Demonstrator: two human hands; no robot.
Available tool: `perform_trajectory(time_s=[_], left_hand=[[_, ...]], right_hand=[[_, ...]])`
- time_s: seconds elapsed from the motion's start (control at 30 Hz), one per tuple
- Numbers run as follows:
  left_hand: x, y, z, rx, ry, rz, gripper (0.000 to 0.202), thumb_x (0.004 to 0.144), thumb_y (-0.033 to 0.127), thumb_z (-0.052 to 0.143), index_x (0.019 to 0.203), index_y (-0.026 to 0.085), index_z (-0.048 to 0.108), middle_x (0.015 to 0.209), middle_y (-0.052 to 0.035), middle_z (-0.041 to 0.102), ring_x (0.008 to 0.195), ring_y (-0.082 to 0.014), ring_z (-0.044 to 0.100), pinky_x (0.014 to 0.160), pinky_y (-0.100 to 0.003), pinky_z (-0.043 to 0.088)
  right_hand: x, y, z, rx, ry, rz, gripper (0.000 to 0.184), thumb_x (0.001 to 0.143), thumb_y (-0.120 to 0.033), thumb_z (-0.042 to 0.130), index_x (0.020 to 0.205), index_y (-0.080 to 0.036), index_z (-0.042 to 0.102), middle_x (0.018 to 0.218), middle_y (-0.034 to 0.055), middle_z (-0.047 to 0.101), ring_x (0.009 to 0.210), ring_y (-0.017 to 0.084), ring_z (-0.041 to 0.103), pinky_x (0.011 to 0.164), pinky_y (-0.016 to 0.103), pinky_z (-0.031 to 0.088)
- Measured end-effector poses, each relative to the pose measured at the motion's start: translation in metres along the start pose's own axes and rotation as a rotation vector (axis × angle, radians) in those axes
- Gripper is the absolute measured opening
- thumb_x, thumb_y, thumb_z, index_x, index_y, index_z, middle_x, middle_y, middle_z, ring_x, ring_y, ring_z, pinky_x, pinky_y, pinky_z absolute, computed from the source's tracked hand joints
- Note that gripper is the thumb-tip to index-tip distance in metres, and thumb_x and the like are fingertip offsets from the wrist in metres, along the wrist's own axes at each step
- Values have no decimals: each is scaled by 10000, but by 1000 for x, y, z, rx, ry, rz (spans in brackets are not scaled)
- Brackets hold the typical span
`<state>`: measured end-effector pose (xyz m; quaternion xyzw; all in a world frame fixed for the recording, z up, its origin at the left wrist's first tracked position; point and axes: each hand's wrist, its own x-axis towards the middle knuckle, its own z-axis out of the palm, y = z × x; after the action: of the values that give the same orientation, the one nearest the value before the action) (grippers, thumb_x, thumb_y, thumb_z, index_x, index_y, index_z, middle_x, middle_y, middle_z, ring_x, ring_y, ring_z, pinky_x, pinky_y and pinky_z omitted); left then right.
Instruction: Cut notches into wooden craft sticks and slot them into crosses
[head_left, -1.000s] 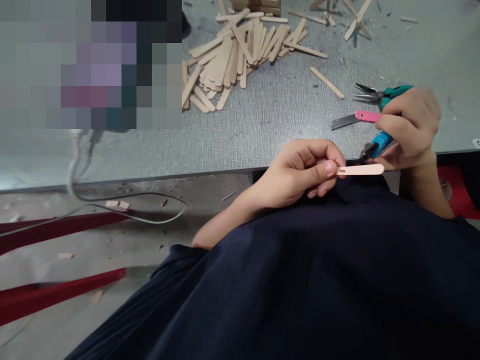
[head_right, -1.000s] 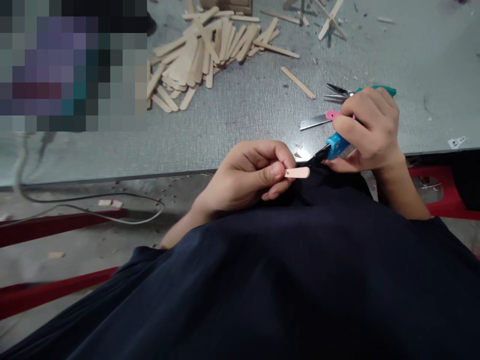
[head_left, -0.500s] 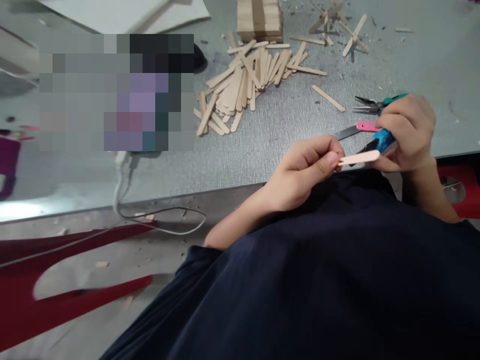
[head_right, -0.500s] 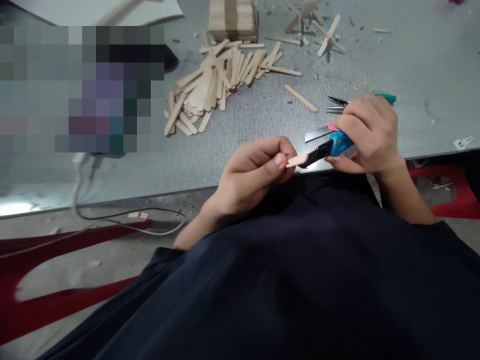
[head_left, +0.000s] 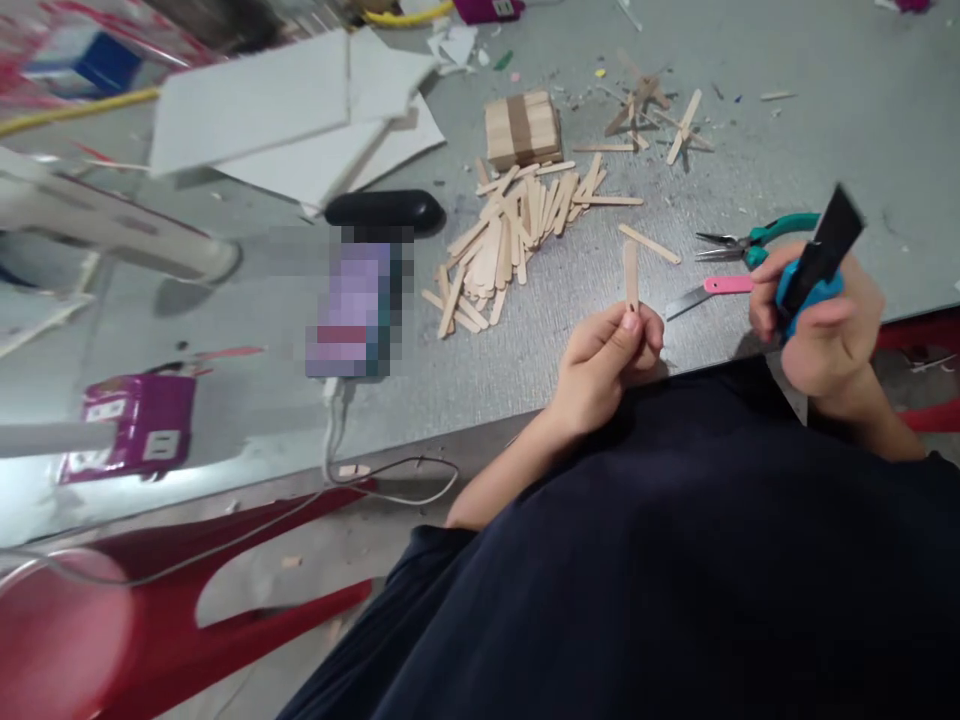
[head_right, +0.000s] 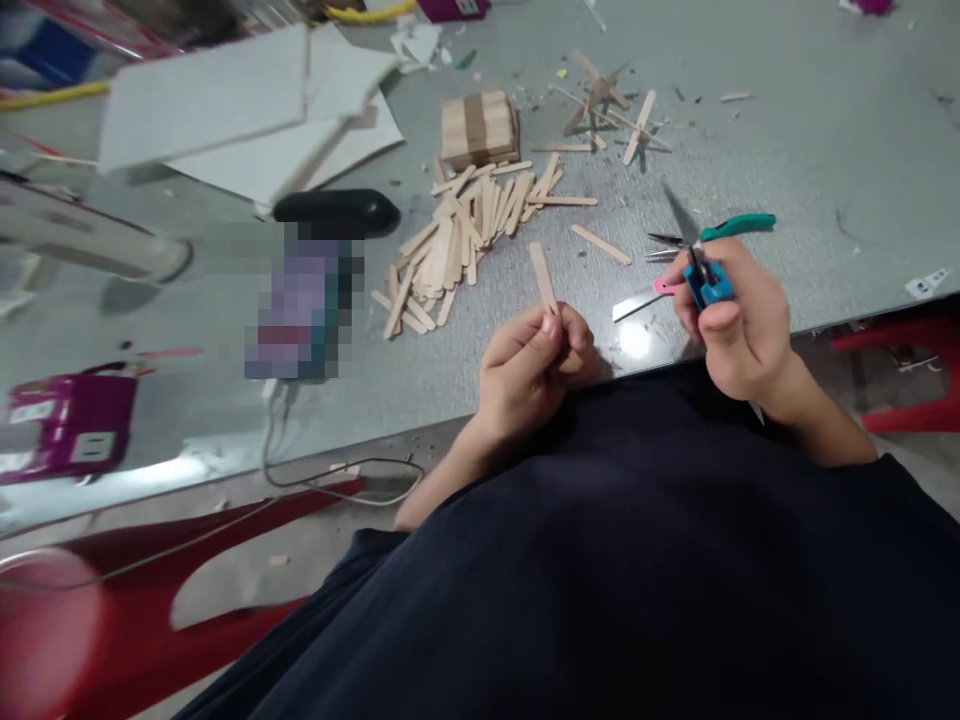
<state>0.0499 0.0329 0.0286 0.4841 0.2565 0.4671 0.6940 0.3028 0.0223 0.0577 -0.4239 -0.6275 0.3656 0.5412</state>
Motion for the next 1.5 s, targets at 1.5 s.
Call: perform_trajectory(time_s=[1.5], left_hand=[[-2,-11,7,606,190,183,620,1163,796,592,950,224,707,751,-19,828,452,-85,620,452,-215,438]], right_hand=[[7,-33,38,-626,-465,76,181,1143,-312,476,974,-265,523,782,22,649,672,203,513,681,365,313]])
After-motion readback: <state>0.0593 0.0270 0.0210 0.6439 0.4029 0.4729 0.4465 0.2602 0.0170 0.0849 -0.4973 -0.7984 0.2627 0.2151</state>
